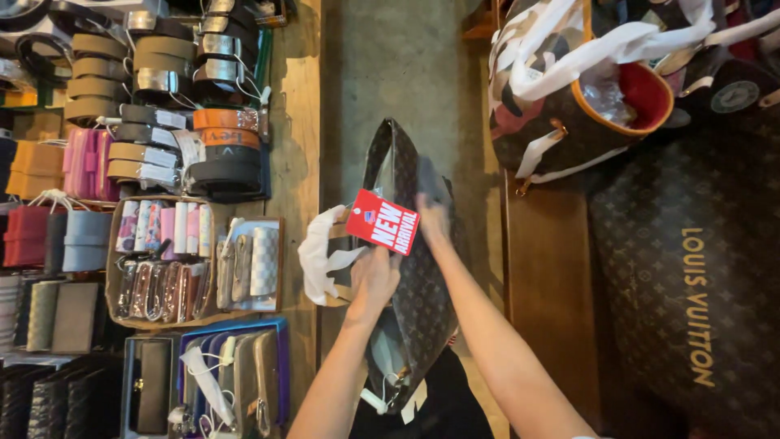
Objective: The recorder is wiping down and organizing designer handbags and accessories in a retail store setting.
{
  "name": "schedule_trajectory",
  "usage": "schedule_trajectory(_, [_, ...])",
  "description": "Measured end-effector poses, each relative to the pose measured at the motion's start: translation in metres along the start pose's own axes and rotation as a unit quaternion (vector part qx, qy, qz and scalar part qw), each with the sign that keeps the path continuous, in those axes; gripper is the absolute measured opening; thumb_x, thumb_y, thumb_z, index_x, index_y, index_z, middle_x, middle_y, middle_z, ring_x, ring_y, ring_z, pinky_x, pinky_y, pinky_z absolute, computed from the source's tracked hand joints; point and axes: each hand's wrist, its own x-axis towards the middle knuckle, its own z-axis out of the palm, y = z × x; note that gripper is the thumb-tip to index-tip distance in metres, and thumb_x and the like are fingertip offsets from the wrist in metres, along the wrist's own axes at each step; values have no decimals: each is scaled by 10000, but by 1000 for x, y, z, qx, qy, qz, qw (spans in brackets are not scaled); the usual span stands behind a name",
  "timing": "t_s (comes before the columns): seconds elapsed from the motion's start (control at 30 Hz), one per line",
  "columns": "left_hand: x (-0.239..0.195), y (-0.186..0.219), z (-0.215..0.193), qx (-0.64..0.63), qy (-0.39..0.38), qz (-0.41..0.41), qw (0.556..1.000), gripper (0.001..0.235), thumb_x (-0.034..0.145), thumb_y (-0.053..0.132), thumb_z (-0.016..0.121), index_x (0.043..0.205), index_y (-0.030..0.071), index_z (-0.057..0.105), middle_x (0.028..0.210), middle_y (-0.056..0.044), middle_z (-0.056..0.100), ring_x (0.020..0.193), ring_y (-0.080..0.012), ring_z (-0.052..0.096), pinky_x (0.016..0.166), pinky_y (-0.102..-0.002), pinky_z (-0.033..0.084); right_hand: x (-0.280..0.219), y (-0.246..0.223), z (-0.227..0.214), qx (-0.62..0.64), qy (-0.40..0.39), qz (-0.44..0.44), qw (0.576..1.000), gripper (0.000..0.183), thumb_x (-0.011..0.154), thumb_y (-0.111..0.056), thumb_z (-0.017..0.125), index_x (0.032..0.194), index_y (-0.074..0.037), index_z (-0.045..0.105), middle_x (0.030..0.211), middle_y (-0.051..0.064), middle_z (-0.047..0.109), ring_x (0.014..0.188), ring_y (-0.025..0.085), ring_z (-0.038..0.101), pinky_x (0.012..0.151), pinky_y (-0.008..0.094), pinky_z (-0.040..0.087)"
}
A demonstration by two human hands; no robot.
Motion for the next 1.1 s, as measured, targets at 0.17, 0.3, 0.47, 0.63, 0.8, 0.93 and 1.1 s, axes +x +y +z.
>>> schedule_trajectory(0.17, [-2, -5, -18, -20, -22, -42, 999, 230, 925, 274, 678, 1038, 75, 698, 938, -233, 725, 921, -441, 685, 812, -553, 514, -28, 31, -10, 139, 6, -175, 975, 873, 951, -670, 425, 1465, 33, 484, 1536, 282, 474, 1454, 380, 420, 1183, 412, 312])
schedule_trajectory(0.3, [4, -11, -25, -41, -35, -50, 997, 243, 911, 265, 678, 1052, 68, 695, 934, -244, 723, 915, -453, 677, 783, -554, 509, 29, 120, 7, -19, 39, -60, 997, 881, 1000, -658, 398, 1531, 44, 421, 1587, 314, 340, 1470, 453, 284, 1209, 441, 225])
schedule_trajectory(0.47, [8, -14, -15, -45, -18, -58, 997, 263, 897, 271, 678, 1079, 83, 690, 951, -235, 728, 913, -439, 686, 794, -537, 517, 125, 37, 32, -2, -10, -85, 996, 900, 1006, -712, 396, 1328, 110, 570, 1395, 311, 515, 1346, 361, 463, 1086, 503, 316])
schedule_trajectory(0.63, [5, -40, -8, -2, -29, -131, 991, 296, 931, 326, 702, 1102, 85, 679, 983, -230, 730, 962, -423, 691, 827, -523, 520, 0, -77, 0, 137, -121, -203, 962, 785, 951, -644, 524, 1189, 76, 726, 1155, 233, 774, 1080, 302, 726, 957, 434, 541])
schedule_trajectory(0.8, [-2, -119, 41, -75, 45, 4, 996, 307, 886, 304, 723, 1095, 81, 697, 1071, -217, 729, 1068, -409, 688, 872, -474, 541, -147, -71, -35, -68, -17, -437, 897, 658, 992, -507, 513, 1471, -56, 545, 1644, 242, 438, 1528, 462, 295, 1228, 604, 150])
schedule_trajectory(0.93, [-4, -62, -7, -108, -9, -124, 986, 344, 867, 321, 730, 1111, 80, 693, 1084, -216, 725, 1087, -400, 679, 867, -478, 535, -112, 21, -18, -38, 74, -335, 939, 637, 993, -511, 529, 1453, -71, 547, 1549, 222, 508, 1468, 463, 386, 1202, 557, 242])
schedule_trajectory(1.1, [-3, -53, -10, -64, -22, -106, 992, 346, 897, 349, 698, 1131, 93, 694, 1110, -206, 727, 1107, -398, 678, 884, -473, 541, 75, 60, 14, -47, 2, -299, 953, 880, 975, -662, 266, 1367, 26, 652, 1230, 411, 593, 1156, 545, 522, 964, 556, 417])
